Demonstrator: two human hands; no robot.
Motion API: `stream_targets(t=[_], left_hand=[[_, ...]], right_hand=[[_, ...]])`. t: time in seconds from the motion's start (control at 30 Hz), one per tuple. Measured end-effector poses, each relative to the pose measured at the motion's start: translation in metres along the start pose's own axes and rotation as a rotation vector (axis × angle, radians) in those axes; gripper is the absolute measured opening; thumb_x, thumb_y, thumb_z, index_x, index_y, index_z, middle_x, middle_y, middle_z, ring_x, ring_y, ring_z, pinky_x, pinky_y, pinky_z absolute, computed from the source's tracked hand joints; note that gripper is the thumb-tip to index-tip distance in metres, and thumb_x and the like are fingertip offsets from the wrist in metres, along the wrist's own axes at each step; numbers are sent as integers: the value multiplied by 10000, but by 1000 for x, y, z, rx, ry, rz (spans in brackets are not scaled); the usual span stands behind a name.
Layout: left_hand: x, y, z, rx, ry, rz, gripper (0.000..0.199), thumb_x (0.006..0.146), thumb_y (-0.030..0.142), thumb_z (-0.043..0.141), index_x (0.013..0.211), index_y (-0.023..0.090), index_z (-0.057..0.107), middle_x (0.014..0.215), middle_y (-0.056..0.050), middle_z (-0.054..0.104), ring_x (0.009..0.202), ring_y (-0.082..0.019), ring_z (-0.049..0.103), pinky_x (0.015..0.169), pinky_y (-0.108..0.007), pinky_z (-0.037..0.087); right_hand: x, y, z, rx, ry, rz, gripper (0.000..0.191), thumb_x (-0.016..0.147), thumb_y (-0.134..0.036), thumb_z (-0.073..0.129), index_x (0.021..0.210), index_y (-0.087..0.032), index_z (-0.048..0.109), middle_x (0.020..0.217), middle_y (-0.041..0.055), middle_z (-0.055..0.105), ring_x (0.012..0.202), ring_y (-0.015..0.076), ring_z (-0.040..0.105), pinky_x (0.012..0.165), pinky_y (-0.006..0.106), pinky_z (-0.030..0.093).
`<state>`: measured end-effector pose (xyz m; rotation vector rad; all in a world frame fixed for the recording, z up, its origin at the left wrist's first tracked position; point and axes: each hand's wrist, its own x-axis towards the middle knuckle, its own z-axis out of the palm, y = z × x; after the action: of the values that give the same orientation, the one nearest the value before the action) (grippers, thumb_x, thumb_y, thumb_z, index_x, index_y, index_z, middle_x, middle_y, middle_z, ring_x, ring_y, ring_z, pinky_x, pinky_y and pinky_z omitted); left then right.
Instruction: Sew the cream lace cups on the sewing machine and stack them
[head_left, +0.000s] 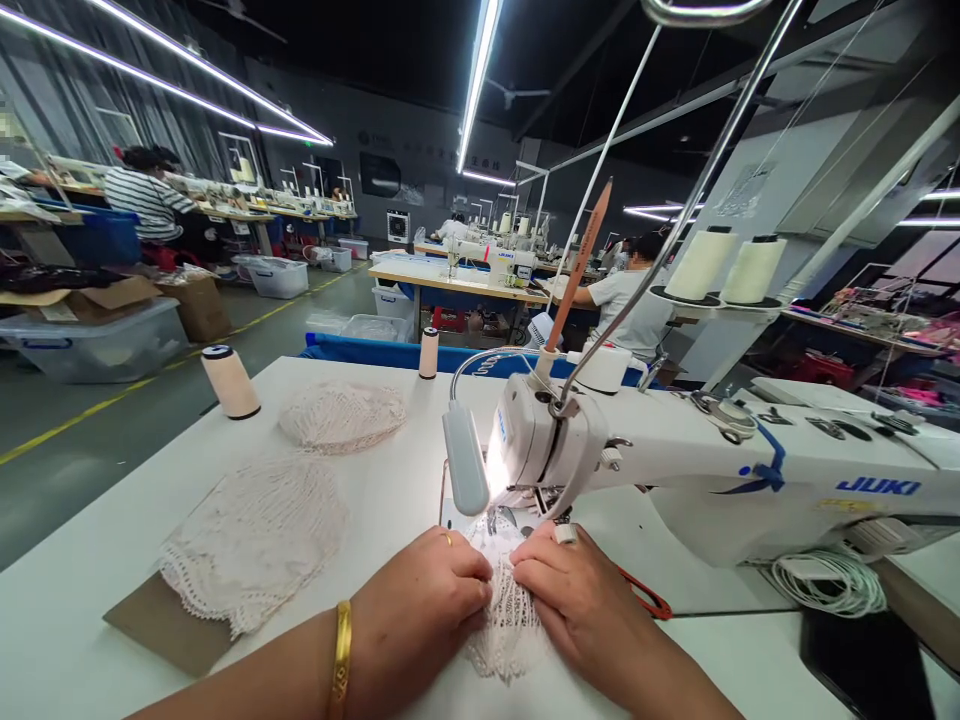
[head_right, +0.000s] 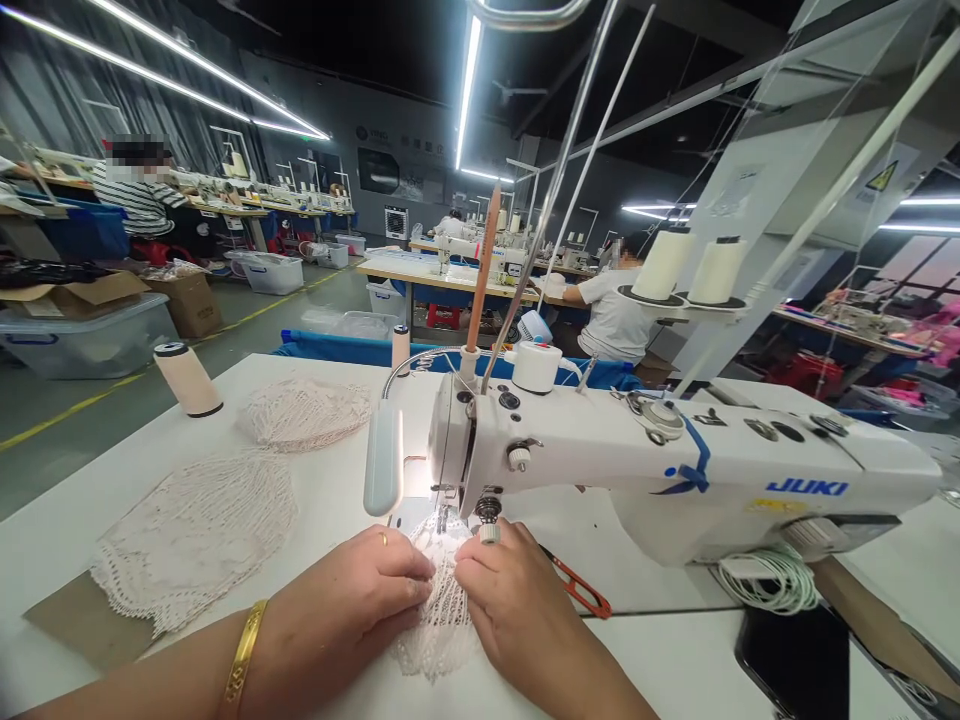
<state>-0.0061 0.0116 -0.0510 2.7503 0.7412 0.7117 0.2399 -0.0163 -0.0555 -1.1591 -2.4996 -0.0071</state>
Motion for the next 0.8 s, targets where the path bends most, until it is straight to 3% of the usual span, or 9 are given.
stream_targets(t=[0.3,0.47,0.63,0.8], left_hand=[[2,-6,9,50,37,-31,137,954,81,679,888,198,708,1053,-21,796,958,-230,711,890,-388,545],[4,-9,7,94,54,-41,157,993,101,620,932,198,727,1070,-46,787,938,-245,708,815,-399,520],[-2,0,1,-24,85,61,222,973,54,612,863,224,704,977,7,780,870,-195,667,817,-349,482],[-5,7,-1,-62,72,96,261,938,18,602,760,208,618,865,46,765,781,-163,627,791,-336,436]], right_hand=[[3,5,1,-19,-13,49,319,974,2,510,983,-271,676,947,25,717,879,240,611,809,367,484],[2,7,4,-37,40,66,398,887,62,523,1058,-260,682,1059,43,764,932,251,655,835,382,496],[0,-3,-7,103,37,-66,366,952,14,520,1124,-260,691,1136,36,776,1004,243,651,873,388,506],[-1,-12,-14,224,-51,-132,273,1034,-36,522,1066,-256,679,1043,-2,746,963,202,616,822,348,477]])
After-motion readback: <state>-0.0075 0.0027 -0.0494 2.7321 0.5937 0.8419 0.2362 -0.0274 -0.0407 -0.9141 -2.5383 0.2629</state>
